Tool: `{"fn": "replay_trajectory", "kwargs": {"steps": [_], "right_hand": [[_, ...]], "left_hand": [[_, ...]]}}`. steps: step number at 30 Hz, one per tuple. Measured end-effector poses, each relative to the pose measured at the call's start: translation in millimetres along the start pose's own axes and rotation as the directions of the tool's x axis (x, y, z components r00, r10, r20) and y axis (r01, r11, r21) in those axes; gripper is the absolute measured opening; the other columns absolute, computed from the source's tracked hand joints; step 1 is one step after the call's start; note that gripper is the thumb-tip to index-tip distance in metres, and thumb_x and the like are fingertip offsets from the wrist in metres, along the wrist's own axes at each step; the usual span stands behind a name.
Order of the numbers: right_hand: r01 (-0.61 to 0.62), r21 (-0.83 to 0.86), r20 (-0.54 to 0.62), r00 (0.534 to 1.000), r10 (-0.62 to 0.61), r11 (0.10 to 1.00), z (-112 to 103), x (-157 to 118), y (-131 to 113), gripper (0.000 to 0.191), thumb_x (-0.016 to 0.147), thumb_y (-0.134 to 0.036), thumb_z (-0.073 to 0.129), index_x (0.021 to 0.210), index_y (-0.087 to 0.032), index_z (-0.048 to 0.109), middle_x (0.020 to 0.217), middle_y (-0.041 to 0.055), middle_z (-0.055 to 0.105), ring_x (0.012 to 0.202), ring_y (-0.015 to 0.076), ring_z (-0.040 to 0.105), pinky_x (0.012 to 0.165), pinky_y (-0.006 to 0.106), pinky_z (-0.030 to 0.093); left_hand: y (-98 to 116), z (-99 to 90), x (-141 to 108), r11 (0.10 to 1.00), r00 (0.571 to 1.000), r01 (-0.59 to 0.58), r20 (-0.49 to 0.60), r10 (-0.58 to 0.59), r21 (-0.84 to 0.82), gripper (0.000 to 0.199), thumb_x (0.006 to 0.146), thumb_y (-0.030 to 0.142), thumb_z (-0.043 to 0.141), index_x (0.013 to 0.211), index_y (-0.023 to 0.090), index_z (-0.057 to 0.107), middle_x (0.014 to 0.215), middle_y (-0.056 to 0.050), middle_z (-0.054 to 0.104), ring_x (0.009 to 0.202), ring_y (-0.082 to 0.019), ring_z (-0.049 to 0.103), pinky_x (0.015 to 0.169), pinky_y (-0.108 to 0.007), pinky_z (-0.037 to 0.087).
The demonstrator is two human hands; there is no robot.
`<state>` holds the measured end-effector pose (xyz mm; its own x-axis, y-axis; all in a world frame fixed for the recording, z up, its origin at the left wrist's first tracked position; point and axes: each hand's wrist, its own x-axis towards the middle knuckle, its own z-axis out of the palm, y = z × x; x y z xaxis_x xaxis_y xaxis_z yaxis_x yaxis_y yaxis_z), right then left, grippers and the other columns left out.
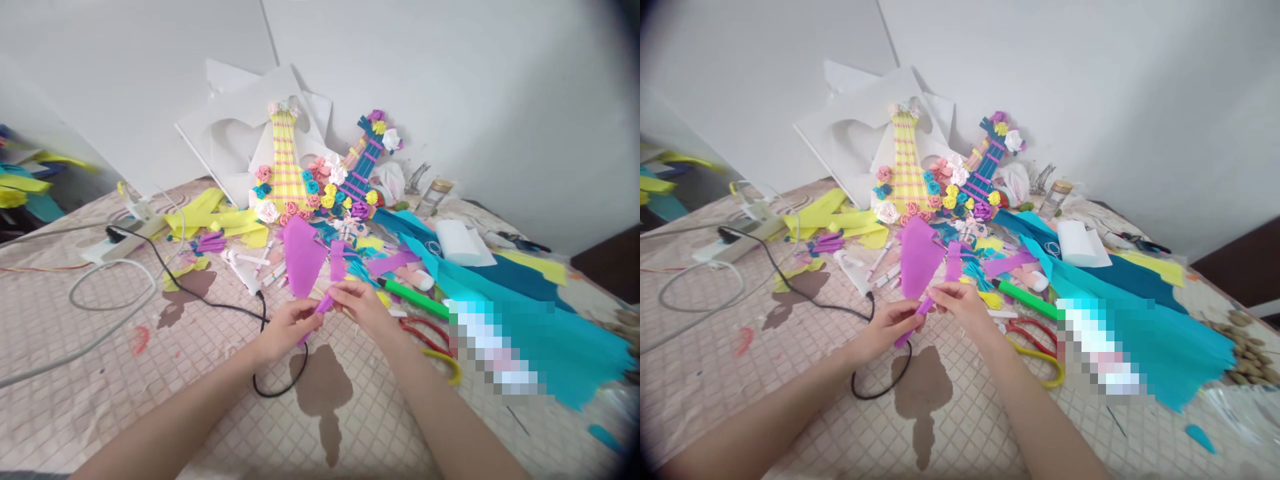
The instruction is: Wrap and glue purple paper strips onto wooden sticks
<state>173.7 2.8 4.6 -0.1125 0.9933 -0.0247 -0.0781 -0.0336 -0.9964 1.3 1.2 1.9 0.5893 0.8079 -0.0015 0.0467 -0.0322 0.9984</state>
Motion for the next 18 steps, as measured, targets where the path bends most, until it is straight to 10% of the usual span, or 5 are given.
{"fn": "replay_trajectory", "kwargs": {"steps": [18], "right_hand": [[-0.014,-0.212,0.053,0.998,0.025,0.977,-0.5,-18.4,-7.7,0.023,0.076,-0.037,0.06,0.066,-0.016,0.064,0.051,-0.0026,0.055,0.045,0.0093,0.051,0.047,0.023,0.04]], "left_hand": [[1.5,1.1,-5.6,0.959,0.993,-0.021,0.116,-0.012,0.283,0.027,0.09,0.036,0.036,0.08,0.016,0.052,0.061,0.004,0.045,0.057,-0.011,0.042,0.056,-0.024,0.033]]}}
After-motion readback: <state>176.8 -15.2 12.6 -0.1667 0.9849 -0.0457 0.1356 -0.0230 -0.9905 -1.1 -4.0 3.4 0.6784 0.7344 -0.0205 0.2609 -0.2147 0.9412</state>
